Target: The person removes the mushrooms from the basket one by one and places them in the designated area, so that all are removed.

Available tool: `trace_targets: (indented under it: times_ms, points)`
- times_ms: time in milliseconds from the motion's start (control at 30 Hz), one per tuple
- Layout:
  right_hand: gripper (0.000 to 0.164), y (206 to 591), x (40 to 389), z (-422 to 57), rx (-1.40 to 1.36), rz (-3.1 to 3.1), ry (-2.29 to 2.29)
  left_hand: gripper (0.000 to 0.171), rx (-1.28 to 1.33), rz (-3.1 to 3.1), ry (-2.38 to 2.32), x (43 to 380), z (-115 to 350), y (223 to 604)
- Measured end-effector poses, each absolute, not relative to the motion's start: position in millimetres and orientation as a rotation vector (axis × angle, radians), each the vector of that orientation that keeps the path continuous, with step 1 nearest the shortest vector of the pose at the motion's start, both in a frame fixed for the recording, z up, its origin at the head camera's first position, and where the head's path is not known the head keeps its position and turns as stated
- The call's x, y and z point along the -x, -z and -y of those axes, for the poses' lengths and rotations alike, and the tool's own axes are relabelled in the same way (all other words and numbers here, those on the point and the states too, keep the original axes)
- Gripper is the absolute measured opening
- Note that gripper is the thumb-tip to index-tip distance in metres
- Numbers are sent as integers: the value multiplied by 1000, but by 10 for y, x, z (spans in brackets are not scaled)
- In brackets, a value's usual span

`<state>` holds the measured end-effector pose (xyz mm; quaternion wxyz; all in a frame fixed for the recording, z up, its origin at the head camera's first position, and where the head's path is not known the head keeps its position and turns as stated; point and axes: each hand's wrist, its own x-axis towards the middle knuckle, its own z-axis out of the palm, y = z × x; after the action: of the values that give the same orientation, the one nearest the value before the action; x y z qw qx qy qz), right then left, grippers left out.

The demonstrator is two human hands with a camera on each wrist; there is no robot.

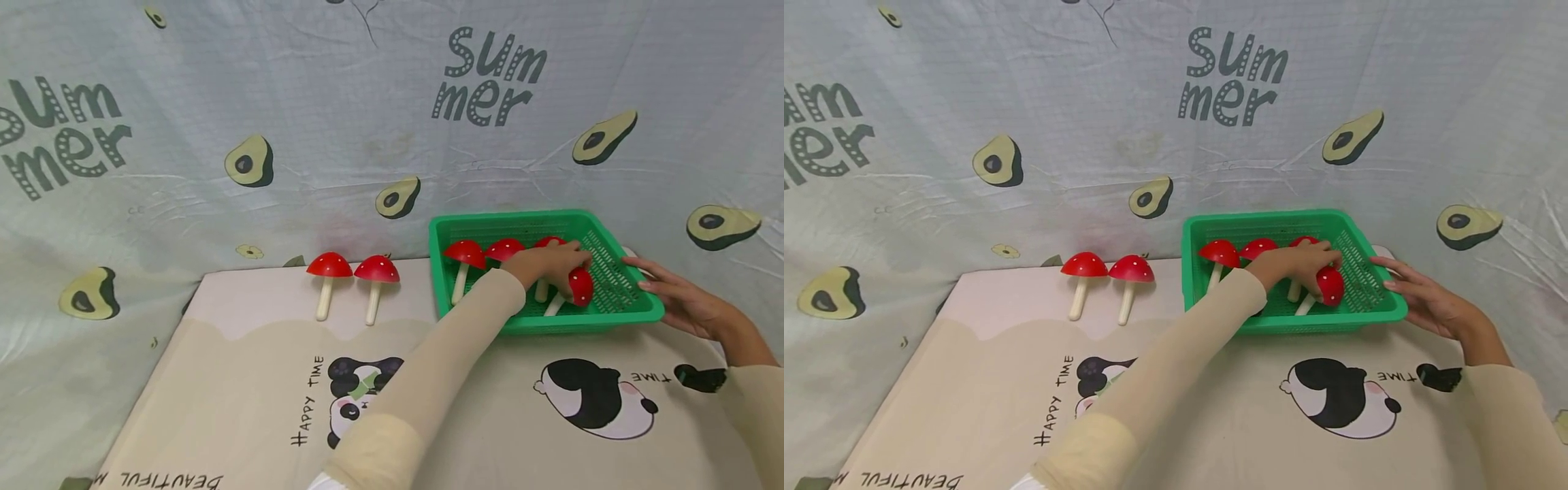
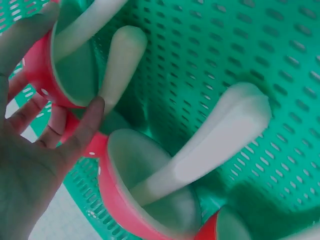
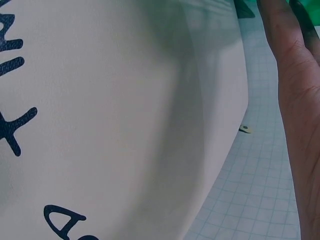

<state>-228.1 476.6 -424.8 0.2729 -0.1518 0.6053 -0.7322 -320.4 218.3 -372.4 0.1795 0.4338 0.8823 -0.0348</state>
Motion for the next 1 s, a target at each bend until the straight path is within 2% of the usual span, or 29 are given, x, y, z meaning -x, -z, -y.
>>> trace_targets:
  times_ms: [167,400,667,867,1000]
  points:
    - [55,4256,2289,-4748,423,-1627,1963,67,-1299,-2432,-33,3273,-2101,3699]
    - [55,4247,2293,-4752,394,-1644,1960,72,-1312,-2341,-256,3359,-1911,3617]
    - [53,4270,2300,-4764,353,-1706,1956,58,-1327,-2252,-584,3421,-1657,3472]
    - [51,4279,2297,-4740,324,-1743,1955,58,-1309,-2126,-840,3453,-1451,3400]
    - [51,4281,2302,-4727,319,-1748,1960,51,-1347,-2067,-915,3440,-1291,3337]
